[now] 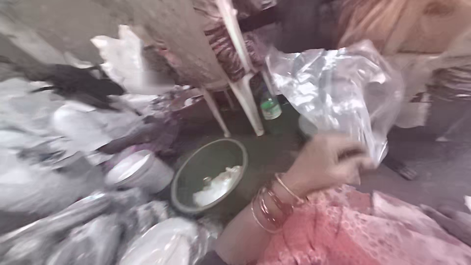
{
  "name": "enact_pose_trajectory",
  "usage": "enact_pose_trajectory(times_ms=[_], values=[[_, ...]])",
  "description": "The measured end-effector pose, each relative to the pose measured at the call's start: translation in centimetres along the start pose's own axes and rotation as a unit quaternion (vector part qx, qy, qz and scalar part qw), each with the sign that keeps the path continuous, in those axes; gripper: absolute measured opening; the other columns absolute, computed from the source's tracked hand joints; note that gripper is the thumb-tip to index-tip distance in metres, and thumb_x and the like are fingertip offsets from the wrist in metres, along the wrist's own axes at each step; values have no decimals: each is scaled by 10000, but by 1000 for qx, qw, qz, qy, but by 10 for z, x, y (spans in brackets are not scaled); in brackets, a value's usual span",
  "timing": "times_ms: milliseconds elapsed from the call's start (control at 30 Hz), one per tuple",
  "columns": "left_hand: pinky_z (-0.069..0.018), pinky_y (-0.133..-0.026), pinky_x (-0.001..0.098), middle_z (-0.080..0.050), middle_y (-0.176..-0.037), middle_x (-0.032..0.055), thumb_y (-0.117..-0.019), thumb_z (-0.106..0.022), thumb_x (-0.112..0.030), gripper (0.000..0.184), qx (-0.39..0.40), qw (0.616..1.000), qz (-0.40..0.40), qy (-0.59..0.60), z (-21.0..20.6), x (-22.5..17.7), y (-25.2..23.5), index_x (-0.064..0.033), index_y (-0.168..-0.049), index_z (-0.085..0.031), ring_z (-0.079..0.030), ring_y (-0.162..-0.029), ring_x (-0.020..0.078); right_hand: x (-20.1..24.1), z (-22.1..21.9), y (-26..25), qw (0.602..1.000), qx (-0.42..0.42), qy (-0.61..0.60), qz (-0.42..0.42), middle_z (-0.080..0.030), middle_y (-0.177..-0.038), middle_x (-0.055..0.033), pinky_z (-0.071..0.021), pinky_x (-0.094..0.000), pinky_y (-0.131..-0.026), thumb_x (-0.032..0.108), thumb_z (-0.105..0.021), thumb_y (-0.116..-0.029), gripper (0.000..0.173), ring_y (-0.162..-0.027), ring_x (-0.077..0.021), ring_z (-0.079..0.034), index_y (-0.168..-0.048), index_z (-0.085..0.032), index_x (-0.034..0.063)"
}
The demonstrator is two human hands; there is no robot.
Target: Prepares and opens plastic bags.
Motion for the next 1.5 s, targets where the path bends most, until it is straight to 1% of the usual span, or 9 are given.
enact_pose_trajectory(times_ms=[367, 567, 700, 833, 967, 1133, 1267, 1367, 1500], values=[[-524, -963, 486, -712, -1113, 161, -976, -568, -102, 223, 320, 915, 238, 56, -184, 124, 101, -12, -1107, -724, -675, -1079, 305, 4, 6, -24, 996, 72, 40, -19, -657, -1270, -273, -424, -683, -1015, 507, -379, -1090, 575, -1220, -467, -606, -1326, -657, 62], [-506, -710, 269, -690, -849, 87, -919, -680, -126, 180, 145, 914, 322, 200, -169, 164, 95, 28, -991, -738, -600, -735, 105, 98, 20, -37, 981, 147, 20, 124, -601, -1324, -296, -428, -632, -1051, 423, -605, -1024, 621, -1234, -456, -585, -1469, -486, 7], [-504, -585, 157, -639, -757, -67, -956, -536, 2, 104, -114, 779, 435, 437, -145, 197, 95, -41, -952, -631, -595, -635, -12, 165, 9, -36, 931, 187, -24, 313, -316, -1634, -232, -288, -711, -1131, 508, -806, -807, 1150, -1473, -443, -350, -1661, -132, 137], [-533, -613, 199, -651, -816, -8, -1078, -368, -93, 252, -190, 686, 454, 535, -134, 203, 95, -40, -1048, -613, -617, -673, 46, 189, 0, -35, 898, -54, -159, 408, -761, -1095, -98, -565, -416, -908, 259, -645, -965, 337, -990, -195, -722, -1206, -733, 40], [-567, -801, 230, -686, -934, -15, -1047, -395, -36, 240, -223, 750, 393, 483, -127, 207, 94, -37, -1097, -630, -658, -860, 43, 162, 23, -45, 839, -60, -421, 339, -695, -819, 120, -583, -194, -721, 112, -536, -1012, 145, -747, 14, -662, -967, -672, 132], [-581, -795, 260, -701, -902, 18, -1006, -411, 32, 231, -159, 685, 433, 564, -140, 200, 93, -39, -1012, -630, -680, -839, 80, 172, -2, -31, 870, 29, -248, 425, -621, -1369, -82, -480, -302, -1092, 417, -648, -979, 623, -1270, -100, -575, -1428, -526, 2], [-588, -794, 262, -690, -953, -7, -1036, -417, -45, 212, -182, 712, 410, 540, -134, 197, 93, -79, -1119, -609, -680, -848, 75, 183, -21, -24, 901, -114, -252, 335, -739, -840, -35, -563, -234, -733, 119, -630, -891, 176, -773, -37, -679, -937, -750, -1], [-570, -814, 234, -621, -1100, -12, -940, -627, -222, 614, -141, 798, 383, 443, -138, 199, 96, -67, -1476, -373, -648, -909, 51, 170, 13, -27, 859, -192, -412, 236, -662, -721, 142, -545, -134, -617, 87, -679, -923, 21, -642, 74, -616, -923, -661, 98], [-554, -935, 256, -621, -1280, 143, -778, -841, -292, 860, 0, 889, 349, 297, -163, 186, 99, 39, -1450, -419, -646, -1109, 117, 164, 11, -25, 798, -123, -564, 172, -688, -743, 95, -578, -186, -645, 7, -613, -921, 120, -669, 0, -658, -919, -644, 123]])
Point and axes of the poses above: each hand's wrist, its own y-axis away from the middle knuckle, its own z-axis out of the back of the hand, x = y × z, the point moved 5 cm from there along -y, towards the middle knuckle
